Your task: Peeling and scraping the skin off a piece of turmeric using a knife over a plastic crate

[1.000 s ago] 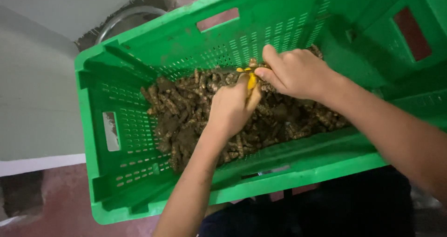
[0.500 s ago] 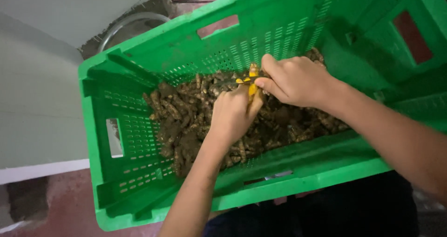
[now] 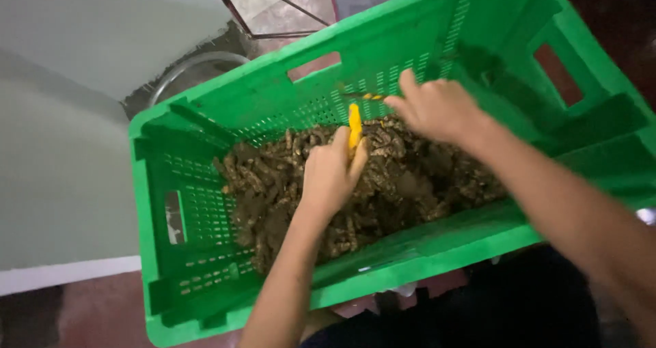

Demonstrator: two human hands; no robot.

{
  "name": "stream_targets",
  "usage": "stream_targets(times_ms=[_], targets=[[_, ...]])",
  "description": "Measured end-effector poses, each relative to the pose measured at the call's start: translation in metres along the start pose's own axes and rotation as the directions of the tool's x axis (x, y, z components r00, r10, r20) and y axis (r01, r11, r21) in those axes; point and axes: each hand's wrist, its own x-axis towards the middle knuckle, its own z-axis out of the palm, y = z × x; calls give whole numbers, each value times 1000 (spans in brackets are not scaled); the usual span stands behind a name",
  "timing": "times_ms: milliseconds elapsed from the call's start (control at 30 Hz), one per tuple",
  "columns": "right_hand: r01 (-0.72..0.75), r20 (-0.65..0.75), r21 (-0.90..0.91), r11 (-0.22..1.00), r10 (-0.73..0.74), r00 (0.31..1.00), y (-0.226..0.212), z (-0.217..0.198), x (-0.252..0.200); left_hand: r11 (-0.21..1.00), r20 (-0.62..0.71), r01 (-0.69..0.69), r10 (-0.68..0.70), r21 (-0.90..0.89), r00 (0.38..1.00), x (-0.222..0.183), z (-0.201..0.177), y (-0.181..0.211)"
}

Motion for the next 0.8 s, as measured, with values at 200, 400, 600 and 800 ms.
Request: stream_targets(times_ms=[200, 400, 600, 800], targets=[[109, -124, 39, 993, -103, 987, -36, -8, -11, 993, 189, 72, -89, 97, 978, 3, 5, -4], [216, -89, 0, 976, -215, 973, -44, 8, -12, 982, 192, 180, -186, 50, 964, 10, 28, -23], [195, -41, -73, 978, -198, 979, -28, 12, -5, 977, 178, 103, -137, 188, 975, 9, 29, -9], [22, 65, -163, 986, -11, 998, -25, 16, 9, 952, 206, 77, -142, 297, 968, 9, 27, -10]])
